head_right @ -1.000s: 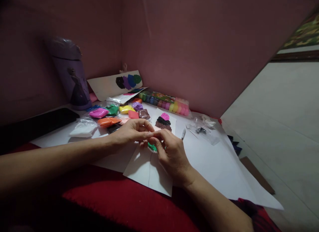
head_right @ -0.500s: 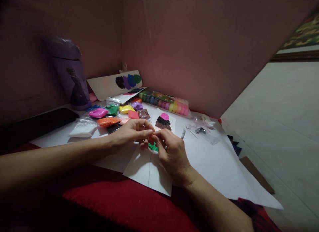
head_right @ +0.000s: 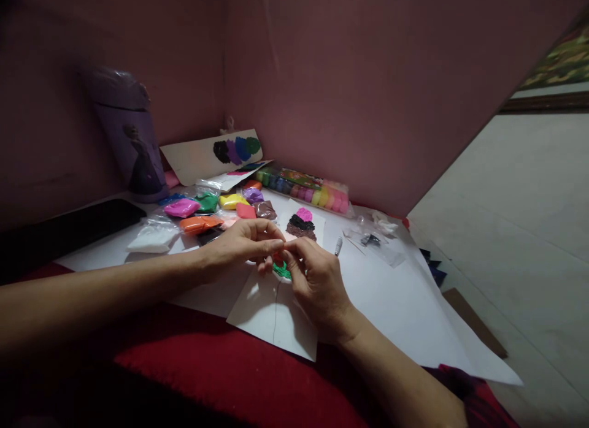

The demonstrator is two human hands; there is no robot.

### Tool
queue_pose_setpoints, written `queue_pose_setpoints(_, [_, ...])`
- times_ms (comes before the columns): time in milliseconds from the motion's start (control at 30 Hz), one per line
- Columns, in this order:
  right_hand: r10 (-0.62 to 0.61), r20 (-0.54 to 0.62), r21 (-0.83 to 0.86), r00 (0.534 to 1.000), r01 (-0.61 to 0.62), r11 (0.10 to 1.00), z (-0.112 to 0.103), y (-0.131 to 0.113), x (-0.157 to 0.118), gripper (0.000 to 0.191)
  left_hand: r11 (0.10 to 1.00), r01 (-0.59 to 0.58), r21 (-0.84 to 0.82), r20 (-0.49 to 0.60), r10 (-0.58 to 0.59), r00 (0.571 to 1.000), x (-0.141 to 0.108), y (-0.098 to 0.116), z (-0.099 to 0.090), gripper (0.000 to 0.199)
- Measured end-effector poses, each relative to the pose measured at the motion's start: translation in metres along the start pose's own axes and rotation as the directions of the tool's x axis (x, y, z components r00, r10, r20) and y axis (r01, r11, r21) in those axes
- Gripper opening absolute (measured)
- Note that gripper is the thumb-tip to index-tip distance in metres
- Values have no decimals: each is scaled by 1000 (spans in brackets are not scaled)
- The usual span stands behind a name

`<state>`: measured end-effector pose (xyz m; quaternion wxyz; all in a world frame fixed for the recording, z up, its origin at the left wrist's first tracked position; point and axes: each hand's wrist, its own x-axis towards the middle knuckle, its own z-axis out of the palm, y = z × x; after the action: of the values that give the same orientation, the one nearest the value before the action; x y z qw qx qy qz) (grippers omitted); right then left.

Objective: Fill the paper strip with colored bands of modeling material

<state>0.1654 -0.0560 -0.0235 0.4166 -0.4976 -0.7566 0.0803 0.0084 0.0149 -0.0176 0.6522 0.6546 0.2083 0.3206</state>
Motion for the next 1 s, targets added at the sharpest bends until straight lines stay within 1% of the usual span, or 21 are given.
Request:
queue_pose_setpoints(200, [-10, 15, 5, 1000, 10, 1000, 0, 0, -1, 16, 1000, 3, 11, 12, -3, 1000, 0, -1, -1, 32])
queue_pose_setpoints(367, [-8, 29, 22, 1000, 7, 1000, 0, 1, 0, 15, 999, 25, 24, 4, -25, 1000, 0, 1, 0, 34])
queue_pose_setpoints(567, [-8, 39, 32, 999, 7, 999, 0, 0, 0, 16, 999, 17, 30, -6, -17, 1000, 0, 1, 1, 33])
queue_pose_setpoints(700, [-25, 21, 10, 999, 25, 1000, 1, 1, 1, 15, 1000, 13, 28, -8, -13, 1000, -1, 3, 1, 34])
queue_pose_setpoints(833, [-49, -4, -8, 999, 49, 999, 1, 1, 3, 13, 999, 38, 22, -6, -37, 999, -2, 5, 2, 37])
queue_pose_setpoints(900, [-40, -13, -4, 999, 40, 999, 1, 1, 3, 13, 999, 38, 29, -8, -37, 999, -2, 6, 3, 37])
queue_pose_setpoints(1000, [-6, 12, 34, 1000, 6, 999, -1, 0, 2, 13, 999, 33, 39, -7, -33, 999, -3, 5, 2, 34])
